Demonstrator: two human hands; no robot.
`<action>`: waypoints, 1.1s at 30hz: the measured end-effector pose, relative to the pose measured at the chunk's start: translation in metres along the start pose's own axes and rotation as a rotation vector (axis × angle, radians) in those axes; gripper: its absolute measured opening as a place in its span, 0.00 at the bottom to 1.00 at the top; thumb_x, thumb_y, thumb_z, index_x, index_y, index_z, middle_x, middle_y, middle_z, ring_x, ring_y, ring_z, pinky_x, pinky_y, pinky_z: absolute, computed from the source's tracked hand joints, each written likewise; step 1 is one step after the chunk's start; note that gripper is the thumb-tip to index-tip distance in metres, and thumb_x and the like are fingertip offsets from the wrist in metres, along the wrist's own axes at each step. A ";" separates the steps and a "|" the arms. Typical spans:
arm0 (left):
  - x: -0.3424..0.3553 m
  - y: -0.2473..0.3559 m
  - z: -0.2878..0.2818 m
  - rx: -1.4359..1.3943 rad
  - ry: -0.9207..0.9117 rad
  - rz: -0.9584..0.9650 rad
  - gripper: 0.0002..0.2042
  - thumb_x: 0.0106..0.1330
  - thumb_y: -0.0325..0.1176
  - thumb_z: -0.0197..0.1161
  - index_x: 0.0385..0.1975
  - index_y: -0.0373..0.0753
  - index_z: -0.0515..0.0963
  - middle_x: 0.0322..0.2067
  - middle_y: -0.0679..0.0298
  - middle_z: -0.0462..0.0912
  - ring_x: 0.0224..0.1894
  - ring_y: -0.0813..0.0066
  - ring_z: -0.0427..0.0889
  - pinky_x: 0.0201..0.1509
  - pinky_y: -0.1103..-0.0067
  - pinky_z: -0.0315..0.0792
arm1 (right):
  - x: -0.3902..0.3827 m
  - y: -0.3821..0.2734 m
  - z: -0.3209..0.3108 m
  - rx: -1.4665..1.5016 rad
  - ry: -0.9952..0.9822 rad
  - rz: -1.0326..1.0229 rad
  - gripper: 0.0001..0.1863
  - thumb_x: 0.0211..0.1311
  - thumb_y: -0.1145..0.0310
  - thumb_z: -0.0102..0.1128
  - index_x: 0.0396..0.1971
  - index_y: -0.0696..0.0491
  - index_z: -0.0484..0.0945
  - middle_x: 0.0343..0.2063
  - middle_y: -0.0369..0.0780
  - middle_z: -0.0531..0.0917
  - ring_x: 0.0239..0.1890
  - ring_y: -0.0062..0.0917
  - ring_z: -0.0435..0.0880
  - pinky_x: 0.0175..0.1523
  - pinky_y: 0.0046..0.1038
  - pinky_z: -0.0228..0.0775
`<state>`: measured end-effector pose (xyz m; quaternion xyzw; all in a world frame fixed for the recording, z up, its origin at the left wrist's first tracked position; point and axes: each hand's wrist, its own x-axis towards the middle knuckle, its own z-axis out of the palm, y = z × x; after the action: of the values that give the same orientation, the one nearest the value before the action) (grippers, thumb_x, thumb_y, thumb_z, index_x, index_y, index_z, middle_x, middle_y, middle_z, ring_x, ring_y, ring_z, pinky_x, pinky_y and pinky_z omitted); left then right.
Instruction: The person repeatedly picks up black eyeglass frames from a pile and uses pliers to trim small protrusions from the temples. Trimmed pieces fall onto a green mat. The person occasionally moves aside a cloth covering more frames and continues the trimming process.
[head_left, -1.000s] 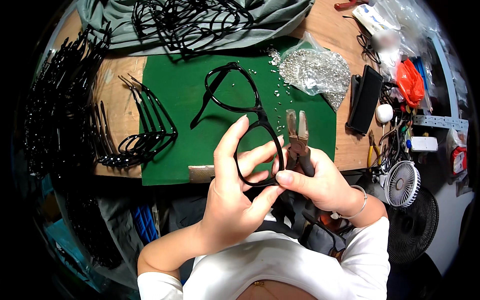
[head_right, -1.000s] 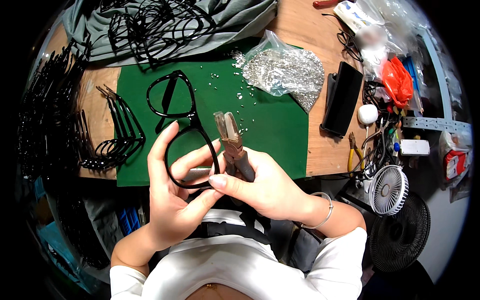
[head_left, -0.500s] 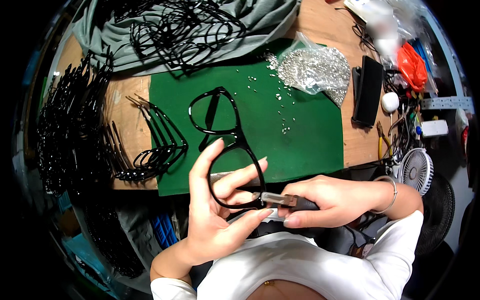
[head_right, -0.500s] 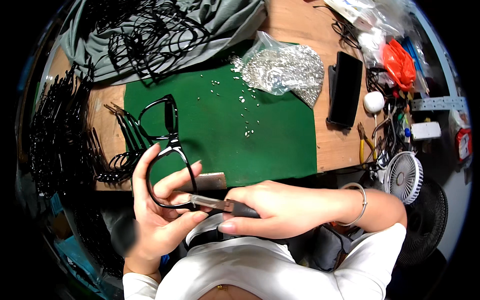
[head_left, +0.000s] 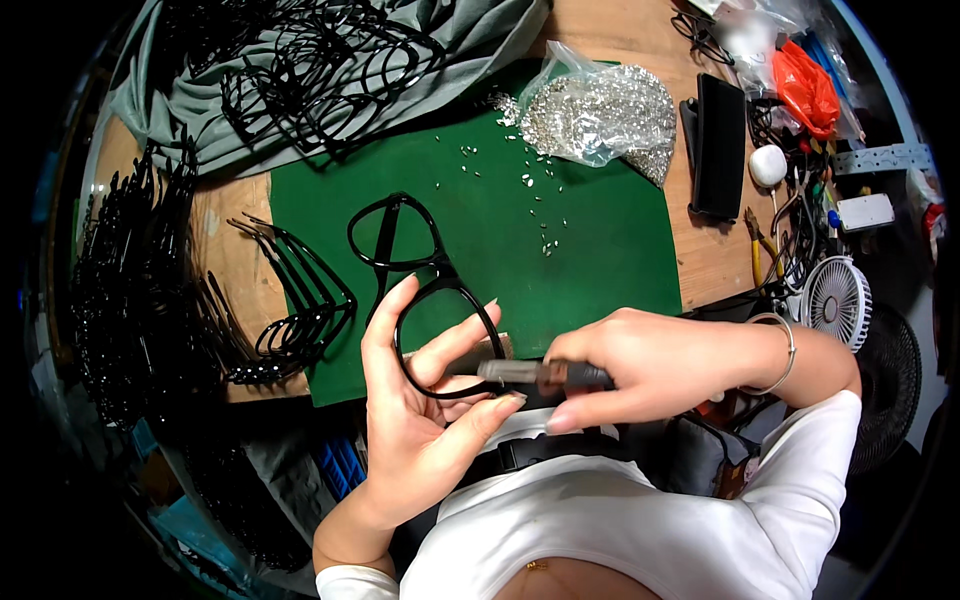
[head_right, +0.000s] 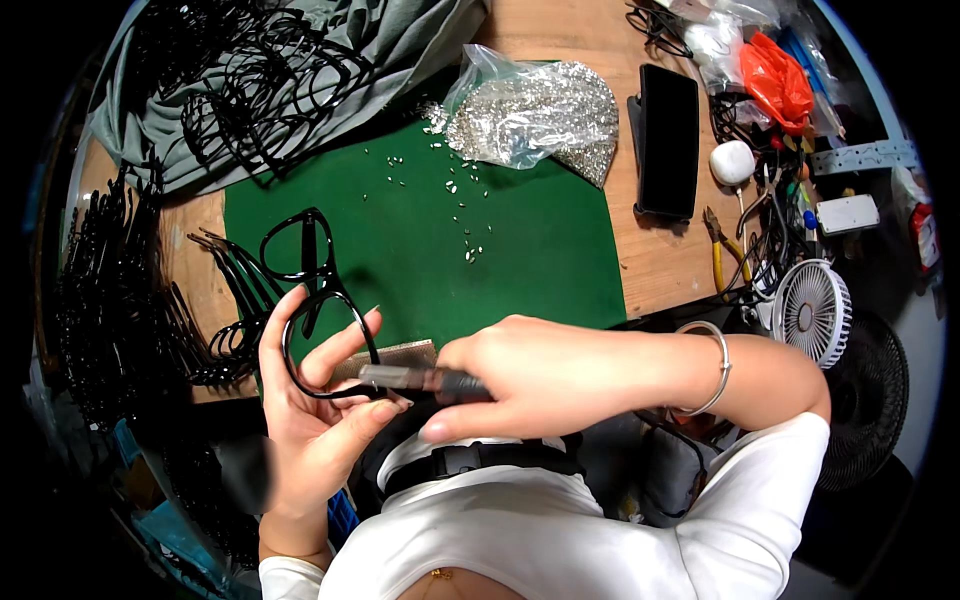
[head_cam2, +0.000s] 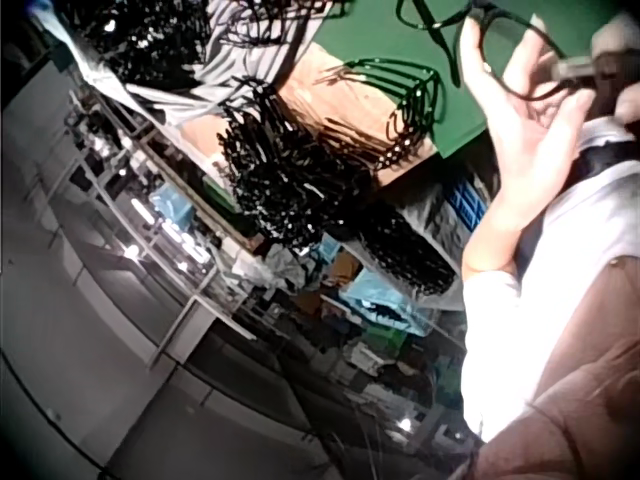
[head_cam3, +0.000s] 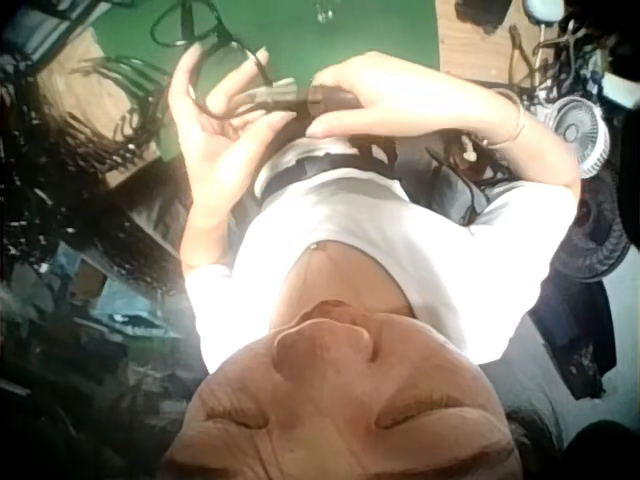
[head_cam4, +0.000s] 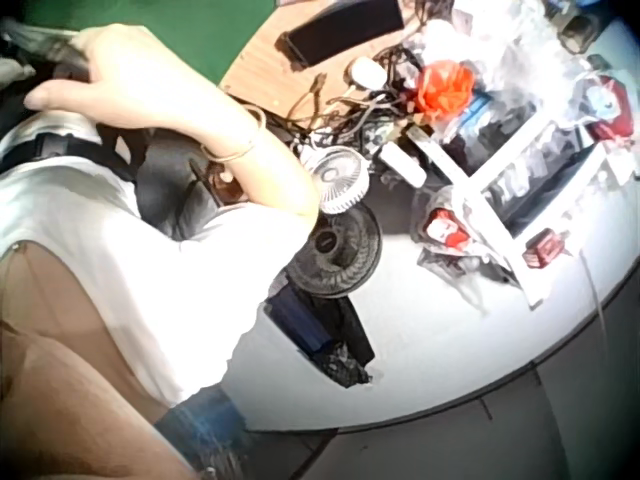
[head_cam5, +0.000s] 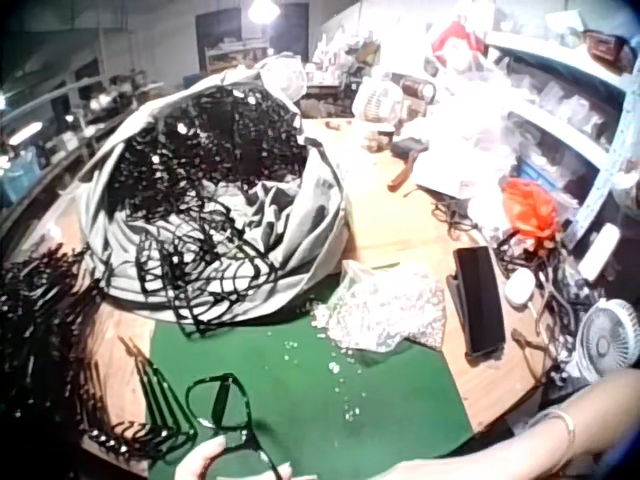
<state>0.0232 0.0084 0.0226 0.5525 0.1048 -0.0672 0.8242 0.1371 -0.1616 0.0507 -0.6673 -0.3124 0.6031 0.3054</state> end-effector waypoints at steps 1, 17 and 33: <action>0.001 0.000 -0.001 0.002 -0.002 0.006 0.41 0.51 0.12 0.54 0.59 0.41 0.34 0.53 0.45 0.62 0.44 0.68 0.76 0.44 0.81 0.74 | 0.000 0.016 0.001 -0.048 0.112 -0.150 0.28 0.55 0.49 0.51 0.36 0.64 0.71 0.24 0.49 0.78 0.30 0.35 0.79 0.34 0.32 0.70; -0.044 -0.025 -0.006 -0.050 0.048 0.000 0.42 0.45 0.12 0.51 0.58 0.45 0.36 0.41 0.47 0.71 0.35 0.69 0.78 0.39 0.78 0.72 | 0.032 0.072 -0.004 -0.524 0.806 -0.115 0.09 0.43 0.75 0.56 0.28 0.58 0.69 0.24 0.45 0.73 0.30 0.39 0.73 0.36 0.36 0.65; -0.029 -0.039 0.005 -0.003 0.111 -0.130 0.16 0.62 0.20 0.45 0.49 0.31 0.55 0.39 0.52 0.74 0.34 0.75 0.78 0.39 0.83 0.72 | 0.043 0.050 0.017 -0.300 0.774 -0.125 0.08 0.45 0.76 0.56 0.27 0.58 0.70 0.25 0.44 0.72 0.31 0.37 0.73 0.35 0.32 0.64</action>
<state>-0.0133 -0.0113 -0.0030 0.5460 0.1859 -0.0895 0.8120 0.1256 -0.1582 -0.0170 -0.8615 -0.2989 0.2358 0.3359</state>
